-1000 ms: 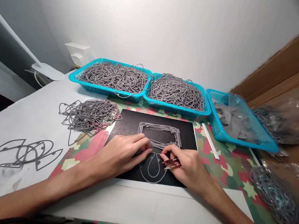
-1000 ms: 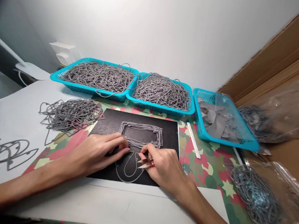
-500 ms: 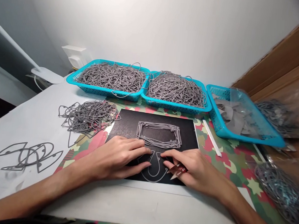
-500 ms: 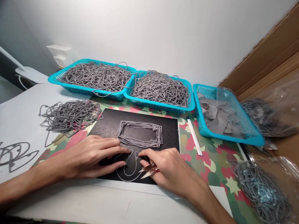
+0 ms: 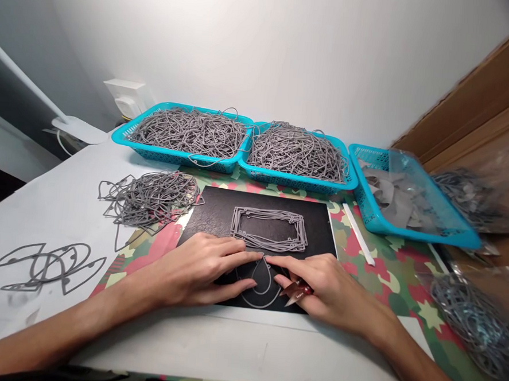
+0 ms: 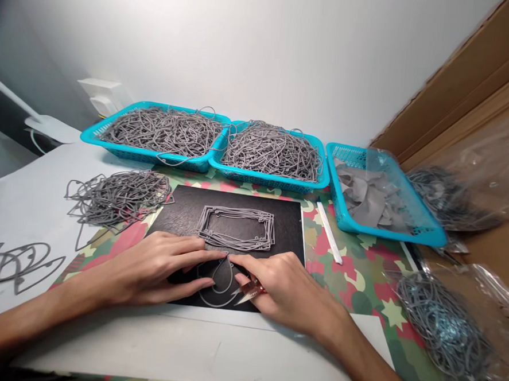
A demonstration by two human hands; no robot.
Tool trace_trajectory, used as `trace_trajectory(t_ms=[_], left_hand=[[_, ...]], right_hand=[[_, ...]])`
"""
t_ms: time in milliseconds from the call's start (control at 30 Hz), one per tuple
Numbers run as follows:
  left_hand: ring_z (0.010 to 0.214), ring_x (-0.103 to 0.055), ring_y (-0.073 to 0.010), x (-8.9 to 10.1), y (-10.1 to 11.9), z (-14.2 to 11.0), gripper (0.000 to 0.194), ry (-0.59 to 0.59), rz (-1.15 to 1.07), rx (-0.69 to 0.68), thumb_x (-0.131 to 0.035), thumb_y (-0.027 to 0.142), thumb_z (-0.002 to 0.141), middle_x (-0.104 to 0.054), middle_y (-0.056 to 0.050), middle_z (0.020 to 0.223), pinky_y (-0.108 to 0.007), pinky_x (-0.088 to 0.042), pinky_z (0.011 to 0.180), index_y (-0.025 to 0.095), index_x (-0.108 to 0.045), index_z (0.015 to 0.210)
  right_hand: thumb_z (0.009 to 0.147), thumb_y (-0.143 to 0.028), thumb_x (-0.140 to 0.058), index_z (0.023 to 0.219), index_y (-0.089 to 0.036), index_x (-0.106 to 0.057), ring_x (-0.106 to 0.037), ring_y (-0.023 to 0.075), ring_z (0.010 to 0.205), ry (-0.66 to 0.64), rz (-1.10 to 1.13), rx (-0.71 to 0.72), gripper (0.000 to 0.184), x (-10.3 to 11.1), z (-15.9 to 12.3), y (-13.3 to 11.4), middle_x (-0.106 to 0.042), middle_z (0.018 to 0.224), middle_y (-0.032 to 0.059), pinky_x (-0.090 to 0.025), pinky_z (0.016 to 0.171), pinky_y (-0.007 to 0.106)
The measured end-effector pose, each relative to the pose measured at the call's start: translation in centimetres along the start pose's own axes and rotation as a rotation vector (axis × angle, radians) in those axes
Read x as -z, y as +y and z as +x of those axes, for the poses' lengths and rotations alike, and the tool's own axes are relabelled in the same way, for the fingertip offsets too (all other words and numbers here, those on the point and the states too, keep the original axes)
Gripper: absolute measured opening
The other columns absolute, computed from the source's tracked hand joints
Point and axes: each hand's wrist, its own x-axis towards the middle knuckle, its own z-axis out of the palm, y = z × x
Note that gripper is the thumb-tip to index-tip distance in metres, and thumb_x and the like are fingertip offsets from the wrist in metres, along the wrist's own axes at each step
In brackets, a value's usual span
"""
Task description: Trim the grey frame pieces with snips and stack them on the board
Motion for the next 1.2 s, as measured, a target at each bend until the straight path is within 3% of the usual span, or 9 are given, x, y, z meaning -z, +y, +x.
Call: trace_trajectory(t_ms=[133, 200, 433, 633, 867, 1100, 1200], left_hand=[[0.066, -0.070, -0.0164, 0.24, -0.08, 0.00, 0.037, 0.032, -0.015, 0.005, -0.049, 0.044, 0.122, -0.072, 0.000, 0.084, -0.032, -0.045, 0.058, 0.018, -0.071, 0.109], [0.063, -0.066, -0.0153, 0.40, 0.05, 0.01, 0.037, 0.054, -0.019, 0.001, -0.051, 0.044, 0.122, -0.069, 0.001, 0.081, -0.032, -0.043, 0.057, 0.018, -0.069, 0.102], [0.068, -0.067, -0.0171, 0.23, 0.59, -0.27, 0.033, -0.001, -0.089, -0.144, -0.047, 0.039, 0.122, -0.069, -0.001, 0.086, -0.034, -0.041, 0.056, 0.020, -0.074, 0.124], [0.065, -0.070, -0.0171, 0.09, 0.29, -0.06, 0.039, 0.054, 0.007, -0.033, -0.049, 0.046, 0.123, -0.072, 0.000, 0.085, -0.034, -0.044, 0.057, 0.018, -0.076, 0.116], [0.072, -0.078, -0.0189, 0.07, -0.05, -0.07, 0.050, 0.014, 0.045, -0.004, -0.041, 0.052, 0.124, -0.079, -0.002, 0.096, -0.034, -0.051, 0.063, 0.015, -0.071, 0.139], [0.069, -0.074, -0.0190, 0.65, -0.08, -0.12, 0.042, 0.021, 0.024, -0.024, -0.050, 0.051, 0.121, -0.076, -0.001, 0.090, -0.035, -0.049, 0.059, 0.018, -0.075, 0.120], [0.069, -0.075, -0.0192, 0.68, -0.03, -0.14, 0.045, 0.020, 0.050, -0.019, -0.047, 0.053, 0.122, -0.077, -0.001, 0.090, -0.035, -0.049, 0.060, 0.018, -0.075, 0.124]], right_hand=[[0.116, -0.026, -0.064, 0.141, -0.020, -0.073, -0.057, 0.0132, 0.060, 0.015, -0.005, -0.003, 0.027, 0.36, -0.27, 0.09, -0.071, 0.075, -0.0043, -0.037, 0.063, 0.027], [0.116, -0.027, -0.063, 0.134, -0.019, -0.075, -0.054, 0.0128, 0.060, 0.033, -0.020, -0.007, 0.023, 0.60, -0.39, 0.01, -0.067, 0.074, -0.0048, -0.035, 0.062, 0.027], [0.115, -0.022, -0.063, 0.119, -0.018, -0.080, -0.058, 0.0119, 0.063, 0.025, 0.048, 0.022, 0.018, 0.94, -0.34, 0.28, -0.070, 0.078, -0.0022, -0.039, 0.063, 0.026], [0.115, -0.021, -0.063, 0.137, -0.016, -0.079, -0.069, 0.0146, 0.068, 0.052, -0.006, 0.021, 0.028, 0.60, -0.35, 0.67, -0.082, 0.088, 0.0027, -0.043, 0.067, 0.027], [0.115, -0.019, -0.061, 0.151, -0.022, -0.074, -0.073, 0.0162, 0.069, 0.010, 0.002, 0.015, 0.038, 0.38, -0.10, -0.01, -0.086, 0.094, 0.0026, -0.041, 0.068, 0.028], [0.115, -0.020, -0.061, 0.159, -0.027, -0.069, -0.072, 0.0162, 0.068, -0.024, -0.007, -0.017, 0.044, 0.49, 0.03, -0.01, -0.086, 0.092, 0.0014, -0.038, 0.067, 0.028], [0.116, -0.021, -0.061, 0.159, -0.027, -0.069, -0.073, 0.0159, 0.069, -0.028, 0.004, -0.016, 0.044, 0.49, 0.03, -0.02, -0.086, 0.094, 0.0014, -0.039, 0.068, 0.028]])
